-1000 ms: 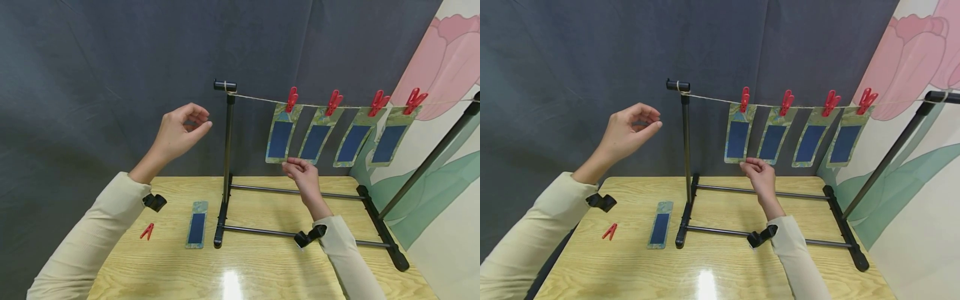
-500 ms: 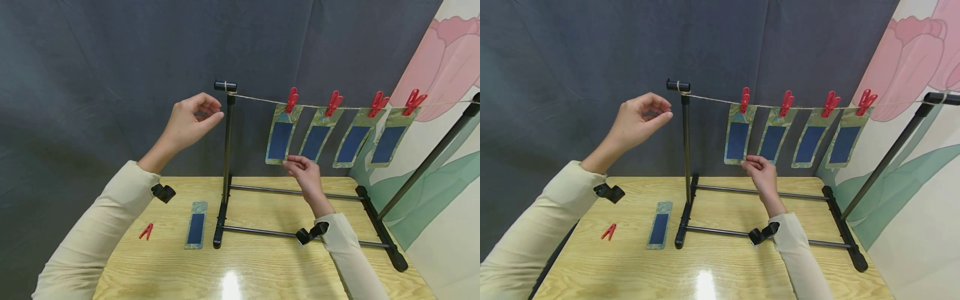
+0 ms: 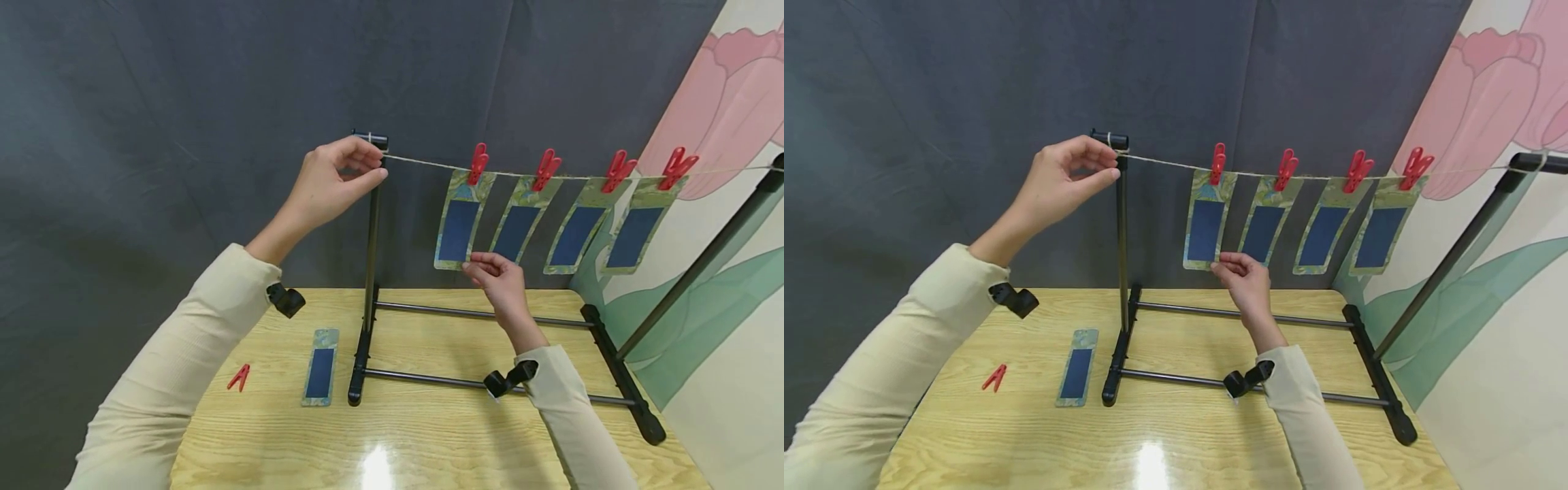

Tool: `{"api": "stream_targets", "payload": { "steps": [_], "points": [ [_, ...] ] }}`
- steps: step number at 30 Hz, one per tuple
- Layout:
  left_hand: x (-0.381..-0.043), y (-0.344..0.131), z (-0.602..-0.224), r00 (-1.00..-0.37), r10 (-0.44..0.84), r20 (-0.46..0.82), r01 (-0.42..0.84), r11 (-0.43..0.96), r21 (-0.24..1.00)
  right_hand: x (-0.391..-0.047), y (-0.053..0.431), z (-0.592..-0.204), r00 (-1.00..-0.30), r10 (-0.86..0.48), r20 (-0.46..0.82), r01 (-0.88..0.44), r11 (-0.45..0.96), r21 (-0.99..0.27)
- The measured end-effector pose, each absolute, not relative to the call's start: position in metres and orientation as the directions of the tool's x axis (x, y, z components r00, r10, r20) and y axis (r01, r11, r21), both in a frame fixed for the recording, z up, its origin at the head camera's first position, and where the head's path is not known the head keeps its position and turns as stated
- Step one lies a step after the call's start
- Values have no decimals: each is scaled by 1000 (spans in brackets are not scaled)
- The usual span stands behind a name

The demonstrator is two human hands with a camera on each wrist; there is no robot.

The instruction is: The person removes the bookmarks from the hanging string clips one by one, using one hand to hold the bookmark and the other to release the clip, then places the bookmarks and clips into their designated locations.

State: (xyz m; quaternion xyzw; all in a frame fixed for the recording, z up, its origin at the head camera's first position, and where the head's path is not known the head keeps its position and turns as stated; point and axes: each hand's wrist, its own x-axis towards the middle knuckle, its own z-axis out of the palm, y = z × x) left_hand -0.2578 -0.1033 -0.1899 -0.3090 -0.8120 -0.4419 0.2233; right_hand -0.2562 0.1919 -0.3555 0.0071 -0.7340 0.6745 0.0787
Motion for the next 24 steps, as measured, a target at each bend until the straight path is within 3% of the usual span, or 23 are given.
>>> {"api": "stream_targets", "payload": {
  "steps": [24],
  "points": [
    [-278, -70, -183, -751, 282, 597, 660, 289, 694, -259, 188, -358, -983, 127, 129, -112, 137, -984]
  ]
}}
